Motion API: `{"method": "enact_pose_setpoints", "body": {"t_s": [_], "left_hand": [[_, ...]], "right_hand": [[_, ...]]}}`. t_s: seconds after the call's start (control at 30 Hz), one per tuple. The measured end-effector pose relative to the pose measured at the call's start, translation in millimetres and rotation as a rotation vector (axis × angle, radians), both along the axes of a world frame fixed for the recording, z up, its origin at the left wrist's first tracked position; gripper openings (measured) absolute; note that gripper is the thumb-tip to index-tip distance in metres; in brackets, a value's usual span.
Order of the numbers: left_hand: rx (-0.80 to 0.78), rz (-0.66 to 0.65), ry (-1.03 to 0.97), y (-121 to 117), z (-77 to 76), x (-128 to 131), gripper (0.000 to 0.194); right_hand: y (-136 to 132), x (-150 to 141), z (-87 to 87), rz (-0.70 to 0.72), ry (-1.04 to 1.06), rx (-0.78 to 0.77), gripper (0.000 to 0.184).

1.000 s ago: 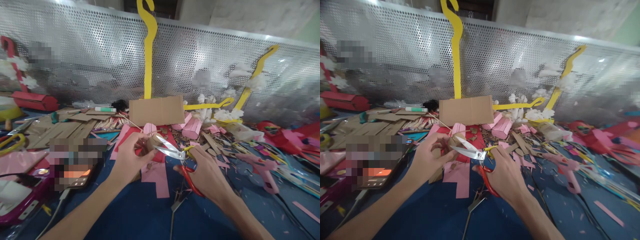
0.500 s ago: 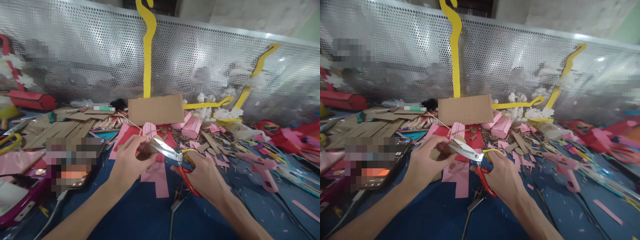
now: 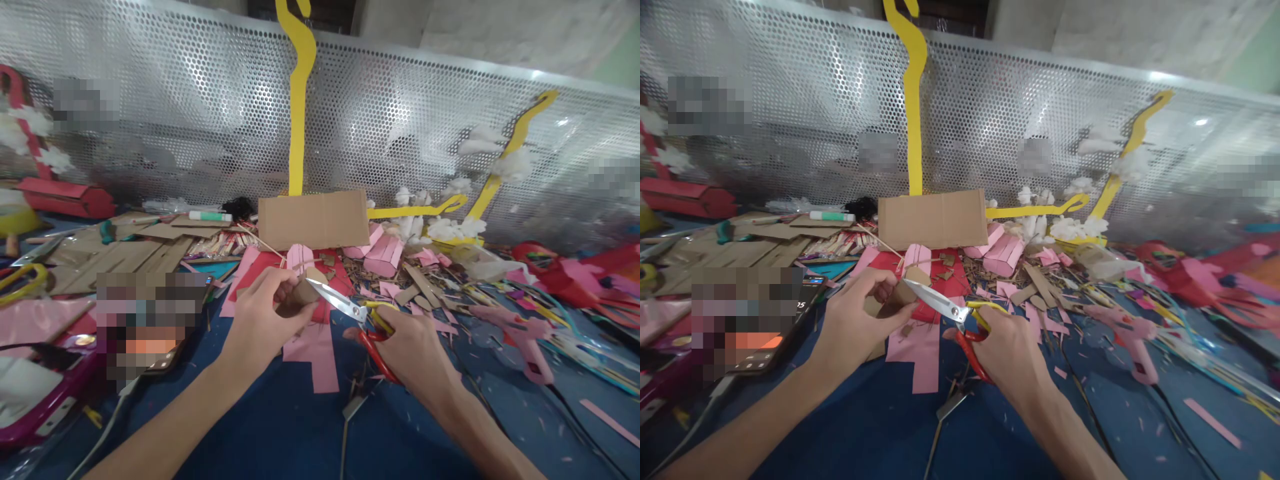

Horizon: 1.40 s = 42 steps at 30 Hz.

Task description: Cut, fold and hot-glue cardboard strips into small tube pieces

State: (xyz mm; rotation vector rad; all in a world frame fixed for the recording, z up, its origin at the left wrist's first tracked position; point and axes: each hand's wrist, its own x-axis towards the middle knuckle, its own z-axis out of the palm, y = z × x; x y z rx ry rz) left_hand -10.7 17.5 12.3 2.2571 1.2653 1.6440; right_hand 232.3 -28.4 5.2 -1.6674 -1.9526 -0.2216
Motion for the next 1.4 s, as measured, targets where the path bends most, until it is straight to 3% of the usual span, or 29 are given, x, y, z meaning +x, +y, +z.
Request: {"method": "enact_pose_setpoints", "body": {"t_s": [0.2,0.33,0.83,1.13,1.23,1.4], "left_hand": [[-0.050,-0.012,-0.006,1,-2.2,1,0.032],[-0.061,-0.004,-0.013,2,-2.7,1,0.031],[0.004,-0.034,0.042,-4,-0.6,1,0.030],[-0.026,-0.008,0.016,3,0.0,-3,0.030],[-0.154,-0.095,-0.041,9,0.1,-8,0.027],[-0.400,-0.351,-0.189,21,0.0,-16,0.033]], "right_hand": [[2,1,1.6,-0.042,0.063,-0.050,0.045],[3,5,6.7,0.034,0.013,0.000,0.034],[2,1,2.3,0.120,-0.089,0.097,0.034],[3,1,6.4,0.056,0.109,-0.047,0.037],[5,10,9.2,0.044,0.095,-0.066,0.036],[10,28,11.8,0.061,0.046,-0.064,0.034]]}}
